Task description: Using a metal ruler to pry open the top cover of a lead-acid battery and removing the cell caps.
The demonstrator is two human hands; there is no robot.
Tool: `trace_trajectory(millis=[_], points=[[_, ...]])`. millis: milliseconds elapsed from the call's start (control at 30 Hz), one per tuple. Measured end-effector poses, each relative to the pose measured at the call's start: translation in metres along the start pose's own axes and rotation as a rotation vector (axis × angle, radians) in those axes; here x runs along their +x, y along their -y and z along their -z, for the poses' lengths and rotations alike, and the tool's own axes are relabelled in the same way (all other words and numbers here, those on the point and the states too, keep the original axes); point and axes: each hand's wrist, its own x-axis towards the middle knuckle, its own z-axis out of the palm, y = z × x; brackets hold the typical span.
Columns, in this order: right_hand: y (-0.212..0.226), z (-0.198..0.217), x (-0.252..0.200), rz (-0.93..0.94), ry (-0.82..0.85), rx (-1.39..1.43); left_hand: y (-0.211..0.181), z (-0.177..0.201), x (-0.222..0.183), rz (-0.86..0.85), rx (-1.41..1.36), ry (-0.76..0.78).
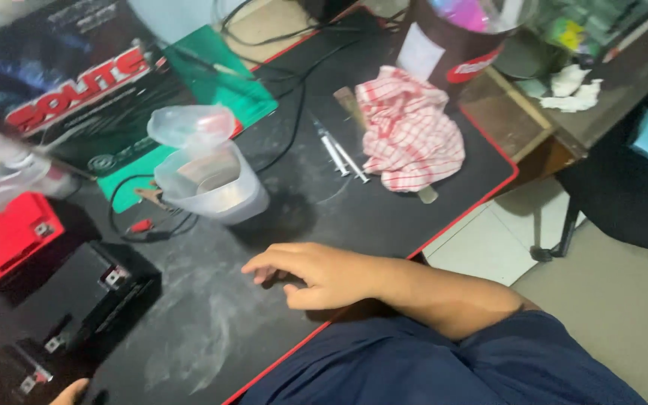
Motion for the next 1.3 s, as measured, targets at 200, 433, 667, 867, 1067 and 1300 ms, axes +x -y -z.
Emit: trace_trajectory(millis=[200, 433, 667, 867, 1067, 1300], points=[[0.003, -0.001, 0.000, -0.008, 0.022, -0.029, -0.058, 0.006, 0.034, -0.328, 0.327, -0.151], [0.001, -0.002, 0.001, 0.015, 0.005, -0.037, -0.079, -0.004, 0.040, -0.159, 0.495, -0.153], [-0.002, -0.005, 0.002, 0.043, -0.012, -0.094, -0.084, 0.007, 0.048, -0.172, 0.465, 0.004], [0.001, -0.003, 0.002, -0.045, -0.005, -0.061, -0.083, 0.014, 0.046, -0.201, 0.474, 0.063], [0.003, -0.004, 0.005, -0.098, -0.004, -0.057, -0.110, 0.026, 0.035, -0.378, 0.332, 0.105], [0.005, -0.006, 0.009, -0.031, -0.005, -0.096, -0.165, 0.028, 0.029, -0.441, -0.015, 0.191]])
